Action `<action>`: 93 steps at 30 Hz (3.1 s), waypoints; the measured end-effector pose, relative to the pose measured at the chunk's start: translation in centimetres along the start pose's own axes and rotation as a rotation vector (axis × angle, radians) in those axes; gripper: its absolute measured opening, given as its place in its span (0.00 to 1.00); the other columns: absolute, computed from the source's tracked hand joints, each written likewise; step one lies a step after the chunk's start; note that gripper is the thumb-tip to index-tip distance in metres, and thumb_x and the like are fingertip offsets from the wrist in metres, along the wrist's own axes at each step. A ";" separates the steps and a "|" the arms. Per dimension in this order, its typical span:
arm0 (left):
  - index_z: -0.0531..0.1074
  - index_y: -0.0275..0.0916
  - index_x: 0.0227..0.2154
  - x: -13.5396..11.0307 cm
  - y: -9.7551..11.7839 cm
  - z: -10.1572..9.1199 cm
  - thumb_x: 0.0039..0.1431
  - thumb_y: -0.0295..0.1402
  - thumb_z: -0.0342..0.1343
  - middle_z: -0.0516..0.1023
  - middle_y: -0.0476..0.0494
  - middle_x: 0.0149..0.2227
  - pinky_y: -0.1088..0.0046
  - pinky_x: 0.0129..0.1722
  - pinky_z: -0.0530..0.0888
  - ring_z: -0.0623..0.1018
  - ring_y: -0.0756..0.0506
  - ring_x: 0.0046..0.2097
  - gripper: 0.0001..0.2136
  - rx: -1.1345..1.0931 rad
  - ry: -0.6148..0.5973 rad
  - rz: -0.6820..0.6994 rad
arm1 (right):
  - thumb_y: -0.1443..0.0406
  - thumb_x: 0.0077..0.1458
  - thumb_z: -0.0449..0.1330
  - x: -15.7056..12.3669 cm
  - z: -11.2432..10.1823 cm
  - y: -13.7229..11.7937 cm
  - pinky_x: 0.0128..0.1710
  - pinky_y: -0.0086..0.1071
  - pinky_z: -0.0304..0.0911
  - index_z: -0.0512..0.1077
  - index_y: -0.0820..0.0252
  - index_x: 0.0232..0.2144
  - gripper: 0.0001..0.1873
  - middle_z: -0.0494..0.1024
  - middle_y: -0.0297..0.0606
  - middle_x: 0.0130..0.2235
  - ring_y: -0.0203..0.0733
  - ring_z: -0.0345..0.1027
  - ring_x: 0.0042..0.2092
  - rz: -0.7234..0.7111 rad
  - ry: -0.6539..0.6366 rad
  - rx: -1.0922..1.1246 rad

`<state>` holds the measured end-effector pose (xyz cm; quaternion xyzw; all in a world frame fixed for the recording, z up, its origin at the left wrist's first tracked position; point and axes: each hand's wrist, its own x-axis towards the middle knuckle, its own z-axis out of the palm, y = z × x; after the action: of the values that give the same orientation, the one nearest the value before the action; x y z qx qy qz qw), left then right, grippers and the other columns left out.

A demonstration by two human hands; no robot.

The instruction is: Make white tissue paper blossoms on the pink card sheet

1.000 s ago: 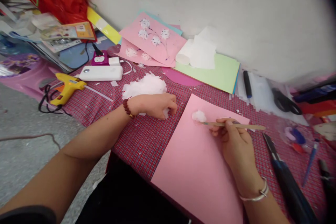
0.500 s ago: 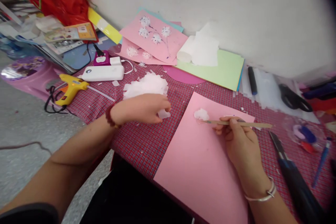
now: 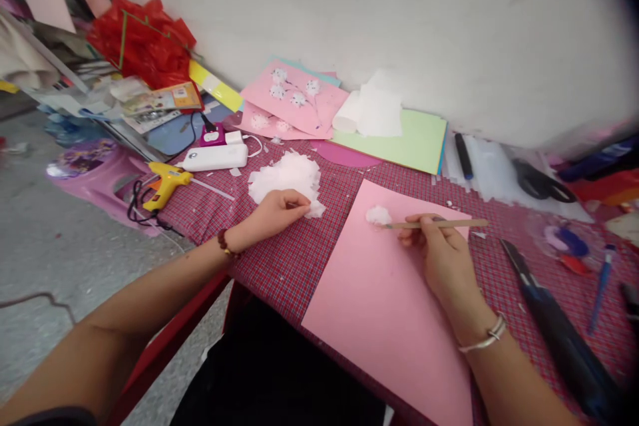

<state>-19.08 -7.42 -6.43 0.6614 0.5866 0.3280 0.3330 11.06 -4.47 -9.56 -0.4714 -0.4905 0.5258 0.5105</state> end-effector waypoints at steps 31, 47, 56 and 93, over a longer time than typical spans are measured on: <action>0.74 0.36 0.28 8.0 6.2 4.7 0.57 0.32 0.53 0.74 0.46 0.34 0.72 0.41 0.69 0.72 0.50 0.37 0.07 0.000 -0.412 0.264 | 0.56 0.59 0.54 1.0 -0.4 -0.5 0.25 0.28 0.60 0.71 0.61 0.32 0.15 0.73 0.32 0.26 0.31 0.64 0.23 -0.049 0.027 -0.061; 0.77 0.37 0.37 7.6 6.5 8.8 0.54 0.26 0.50 0.79 0.45 0.34 0.73 0.32 0.67 0.75 0.48 0.33 0.12 0.440 -0.271 0.320 | 0.57 0.57 0.54 0.6 -0.5 -1.6 0.22 0.28 0.62 0.70 0.60 0.28 0.13 0.72 0.31 0.22 0.33 0.64 0.22 -0.109 0.171 -0.023; 0.75 0.37 0.38 7.4 6.9 9.0 0.52 0.25 0.51 0.78 0.48 0.29 0.75 0.29 0.67 0.73 0.50 0.29 0.12 0.389 -0.259 0.250 | 0.58 0.62 0.50 -0.1 0.1 -1.3 0.26 0.29 0.63 0.71 0.60 0.31 0.15 0.74 0.34 0.29 0.34 0.67 0.27 -0.216 0.024 -0.286; 0.74 0.35 0.30 2.8 2.6 -2.4 0.56 0.28 0.50 0.75 0.46 0.31 0.75 0.34 0.68 0.73 0.50 0.33 0.07 0.524 -0.322 0.250 | 0.59 0.58 0.57 0.1 0.0 -0.4 0.28 0.30 0.62 0.74 0.61 0.30 0.11 0.74 0.34 0.24 0.34 0.66 0.25 0.023 0.026 0.005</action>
<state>-19.35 -4.77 -2.76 0.8347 0.5053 0.0953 0.1973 11.07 -4.42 -9.14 -0.4825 -0.4773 0.5267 0.5118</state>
